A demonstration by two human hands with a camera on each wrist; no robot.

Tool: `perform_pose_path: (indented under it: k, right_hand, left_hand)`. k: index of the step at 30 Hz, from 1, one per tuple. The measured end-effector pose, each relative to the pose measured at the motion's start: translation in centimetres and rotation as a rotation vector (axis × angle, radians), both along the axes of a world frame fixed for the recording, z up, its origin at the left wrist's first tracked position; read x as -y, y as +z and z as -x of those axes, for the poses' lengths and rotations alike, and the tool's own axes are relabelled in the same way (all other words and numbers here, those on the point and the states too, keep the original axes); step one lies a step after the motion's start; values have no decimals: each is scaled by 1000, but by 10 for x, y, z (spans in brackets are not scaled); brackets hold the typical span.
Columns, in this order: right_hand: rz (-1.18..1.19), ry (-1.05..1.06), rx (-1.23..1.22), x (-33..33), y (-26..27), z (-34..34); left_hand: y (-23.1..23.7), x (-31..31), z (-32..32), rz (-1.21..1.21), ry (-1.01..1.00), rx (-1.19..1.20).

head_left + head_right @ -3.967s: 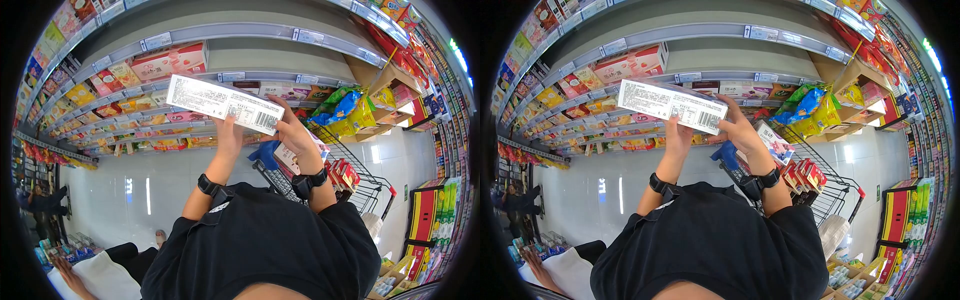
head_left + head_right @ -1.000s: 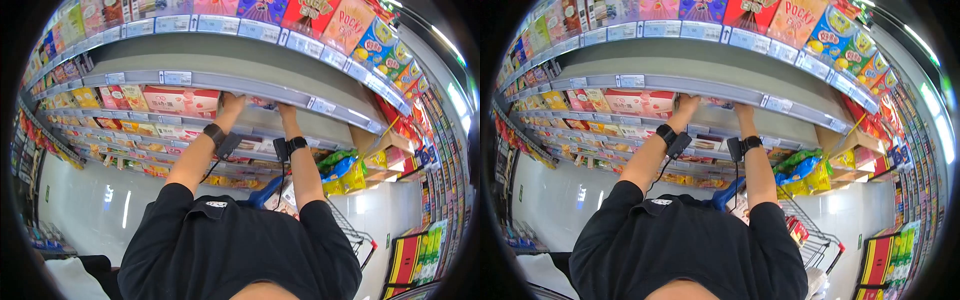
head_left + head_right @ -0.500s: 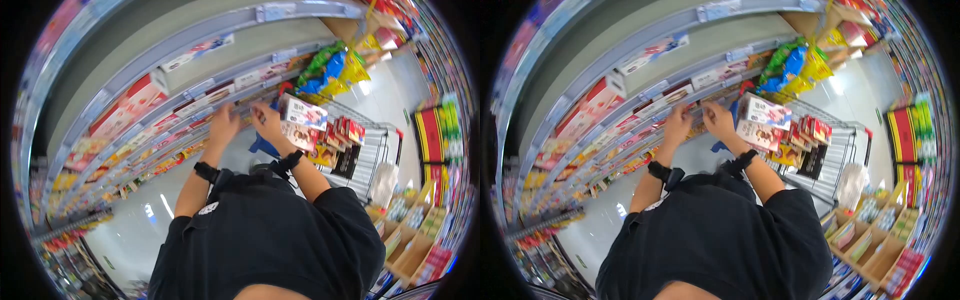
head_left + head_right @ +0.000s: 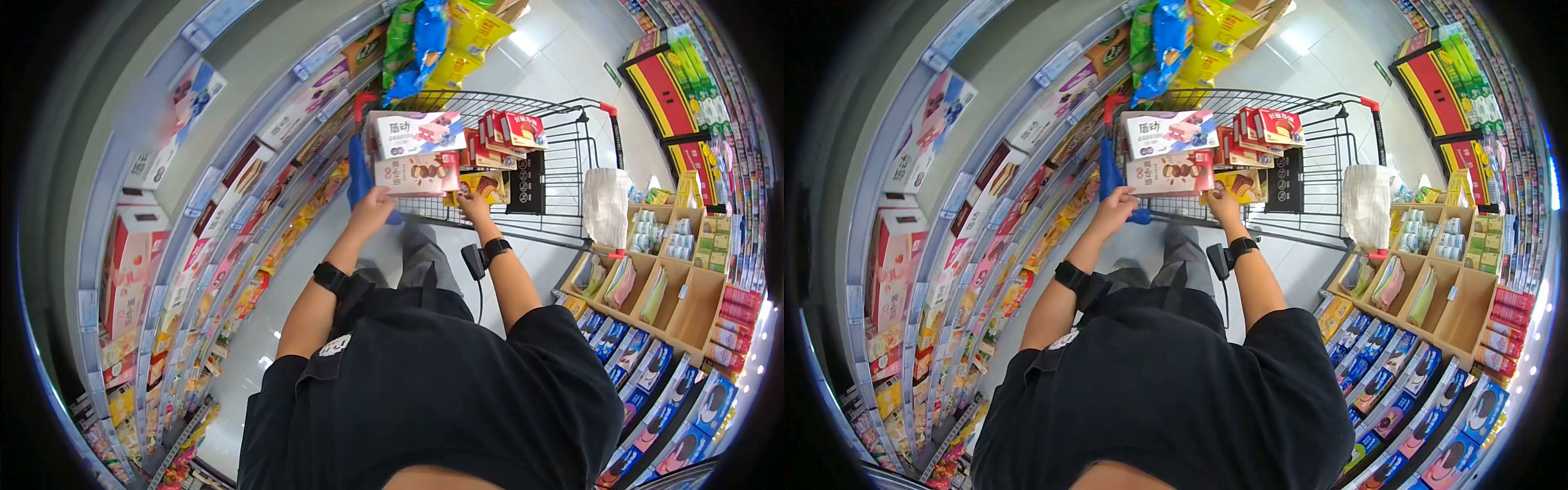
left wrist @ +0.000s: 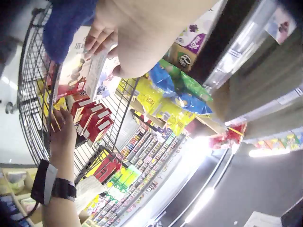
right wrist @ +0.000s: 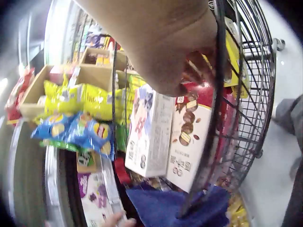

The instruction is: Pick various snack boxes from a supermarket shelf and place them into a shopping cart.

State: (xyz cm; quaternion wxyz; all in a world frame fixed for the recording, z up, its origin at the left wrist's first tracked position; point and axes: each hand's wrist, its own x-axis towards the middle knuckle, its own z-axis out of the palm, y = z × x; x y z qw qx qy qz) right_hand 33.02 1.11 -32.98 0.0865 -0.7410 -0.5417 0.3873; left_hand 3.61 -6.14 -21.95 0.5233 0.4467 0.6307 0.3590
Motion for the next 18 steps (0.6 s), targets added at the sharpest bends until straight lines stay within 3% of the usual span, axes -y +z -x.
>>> perform_pose_path:
  k: [2, 3, 4, 5, 6, 8, 10, 11, 12, 14, 16, 17, 18]
  right_hand:
    - [152, -56, -129, -18, 9, -5]
    - [122, -32, -185, -28, 2, -10]
    - [93, -10, -244, -39, -19, -14]
    - [156, 24, -288, -58, -91, -34]
    - [70, -49, -226, -62, -91, -29]
    - [23, 16, -152, -70, -36, -9]
    - [132, 116, -215, -82, -12, 1]
    - [107, 86, -356, -83, -47, 3]
    - [86, 59, -499, -83, -86, 3]
    - [266, -95, -578, -89, -68, 11]
    - [158, 69, -794, -89, -76, 0]
    - [45, 197, -892, -88, -74, -7]
    - [381, -193, -1087, -94, -80, 5]
  left_hand:
    - [-22, -24, -17, -10, 201, -6]
    - [-35, -36, -22, -5, 195, -45]
    - [-33, -48, -27, 38, 169, -115]
    - [-30, -56, -32, 82, 142, -189]
    - [-28, -65, -34, 123, 117, -266]
    - [-64, -80, -37, 155, 184, -293]
    - [-105, -83, -39, 250, 236, -332]
    - [-151, -82, -33, 250, 165, -383]
    - [-150, -82, -36, 284, 228, -380]
    - [-143, -82, -40, 407, 318, -321]
    - [-128, -83, -44, 554, 360, -225]
    - [-131, -83, -41, 428, 249, -308]
    - [-138, -83, -45, 370, 351, -382]
